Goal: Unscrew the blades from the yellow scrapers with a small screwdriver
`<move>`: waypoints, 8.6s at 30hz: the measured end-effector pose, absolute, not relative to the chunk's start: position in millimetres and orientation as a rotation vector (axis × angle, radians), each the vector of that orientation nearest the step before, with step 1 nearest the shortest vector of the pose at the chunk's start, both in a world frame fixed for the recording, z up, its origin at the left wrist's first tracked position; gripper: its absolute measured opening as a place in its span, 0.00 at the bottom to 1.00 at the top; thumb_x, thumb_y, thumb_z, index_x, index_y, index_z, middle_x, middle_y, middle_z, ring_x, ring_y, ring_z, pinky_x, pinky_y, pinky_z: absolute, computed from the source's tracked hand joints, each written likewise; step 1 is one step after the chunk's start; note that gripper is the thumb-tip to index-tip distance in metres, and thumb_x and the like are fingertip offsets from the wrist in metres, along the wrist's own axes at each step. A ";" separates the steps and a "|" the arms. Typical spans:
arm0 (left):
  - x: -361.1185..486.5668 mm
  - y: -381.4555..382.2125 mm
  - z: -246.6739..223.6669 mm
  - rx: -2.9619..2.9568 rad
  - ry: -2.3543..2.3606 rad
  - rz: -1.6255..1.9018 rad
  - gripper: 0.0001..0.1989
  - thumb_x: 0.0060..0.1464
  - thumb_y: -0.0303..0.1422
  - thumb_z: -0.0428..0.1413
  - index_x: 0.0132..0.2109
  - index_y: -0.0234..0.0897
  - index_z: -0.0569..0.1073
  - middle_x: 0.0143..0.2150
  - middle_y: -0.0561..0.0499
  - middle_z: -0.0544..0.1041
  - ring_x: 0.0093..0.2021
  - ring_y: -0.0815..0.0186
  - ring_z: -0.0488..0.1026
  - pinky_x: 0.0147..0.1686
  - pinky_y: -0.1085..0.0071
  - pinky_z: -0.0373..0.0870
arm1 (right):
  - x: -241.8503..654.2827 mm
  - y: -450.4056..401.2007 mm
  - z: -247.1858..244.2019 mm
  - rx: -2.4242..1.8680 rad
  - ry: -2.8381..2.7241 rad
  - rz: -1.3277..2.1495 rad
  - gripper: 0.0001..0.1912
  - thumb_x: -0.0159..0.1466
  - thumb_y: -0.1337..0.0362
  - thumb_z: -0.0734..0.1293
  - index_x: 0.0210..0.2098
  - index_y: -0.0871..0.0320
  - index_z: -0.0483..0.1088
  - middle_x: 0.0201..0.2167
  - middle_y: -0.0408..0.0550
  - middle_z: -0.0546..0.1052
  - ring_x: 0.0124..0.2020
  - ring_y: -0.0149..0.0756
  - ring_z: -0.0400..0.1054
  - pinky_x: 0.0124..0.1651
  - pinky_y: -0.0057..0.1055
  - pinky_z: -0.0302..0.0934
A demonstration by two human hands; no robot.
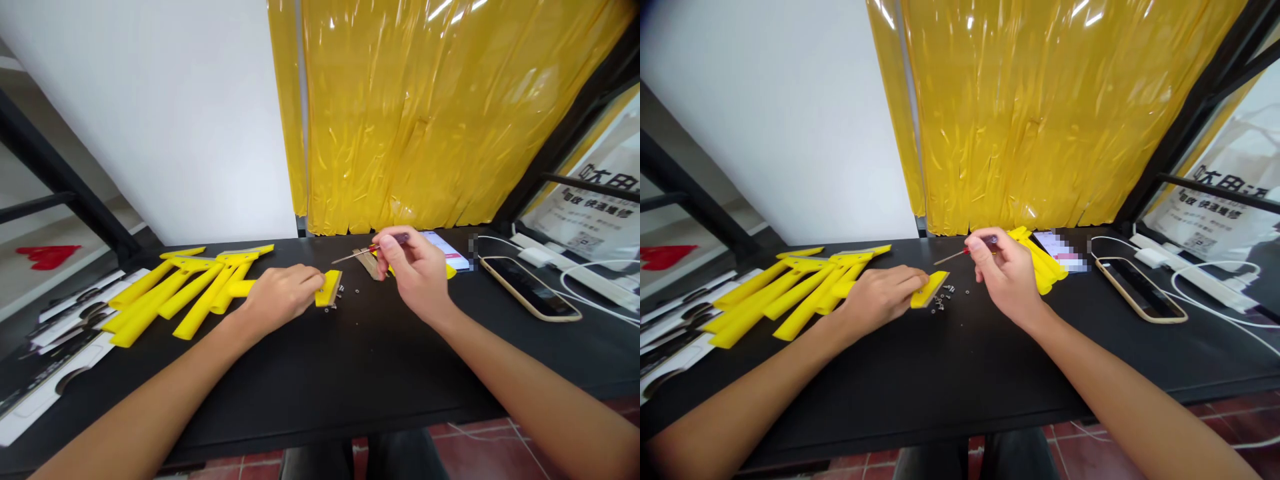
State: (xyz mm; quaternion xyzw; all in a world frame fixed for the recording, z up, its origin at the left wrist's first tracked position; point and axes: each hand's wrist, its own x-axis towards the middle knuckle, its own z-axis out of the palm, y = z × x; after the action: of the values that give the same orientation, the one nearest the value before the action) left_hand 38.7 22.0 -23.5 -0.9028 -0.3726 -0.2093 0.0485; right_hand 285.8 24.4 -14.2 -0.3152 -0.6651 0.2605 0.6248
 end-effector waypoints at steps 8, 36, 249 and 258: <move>46.4 6.3 3.9 -3.075 -2.023 -1.188 0.24 0.67 0.48 0.49 0.35 0.34 0.78 0.20 0.52 0.73 0.18 0.69 0.69 0.20 0.75 0.63 | 280.0 8.1 -14.3 -0.484 -1.584 0.308 0.05 0.70 0.63 0.66 0.42 0.53 0.75 0.31 0.45 0.75 0.26 0.33 0.71 0.29 0.35 0.67; 64.4 7.3 -12.7 -3.194 -2.285 -2.011 0.15 0.64 0.42 0.54 0.49 0.34 0.70 0.38 0.46 0.79 0.18 0.65 0.76 0.09 0.75 0.64 | 280.1 7.1 -18.3 -0.377 -1.914 0.134 0.11 0.66 0.72 0.69 0.47 0.55 0.73 0.35 0.48 0.78 0.34 0.35 0.72 0.36 0.34 0.67; 41.2 24.7 -44.4 -2.791 -1.182 -0.766 0.14 0.66 0.32 0.54 0.57 0.42 0.72 0.62 0.43 0.70 0.51 0.58 0.77 0.48 0.63 0.75 | 271.2 42.4 -46.3 -1.161 -1.562 1.551 0.14 0.60 0.54 0.71 0.31 0.56 0.64 0.18 0.32 0.55 0.18 0.24 0.45 0.19 0.24 0.39; 39.1 28.8 -45.3 -2.803 -1.219 -0.800 0.16 0.64 0.32 0.55 0.58 0.42 0.71 0.60 0.42 0.70 0.50 0.58 0.77 0.51 0.60 0.74 | 285.9 57.3 -42.9 -1.257 -1.696 1.278 0.19 0.63 0.50 0.68 0.27 0.55 0.60 0.18 0.33 0.54 0.18 0.25 0.43 0.21 0.27 0.38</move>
State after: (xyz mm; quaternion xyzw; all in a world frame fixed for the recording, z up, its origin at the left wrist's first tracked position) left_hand 39.1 28.8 -45.3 -0.8871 -0.3857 -0.2532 -0.0087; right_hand 285.9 57.3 -42.9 -0.4806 -0.6488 0.4886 0.3306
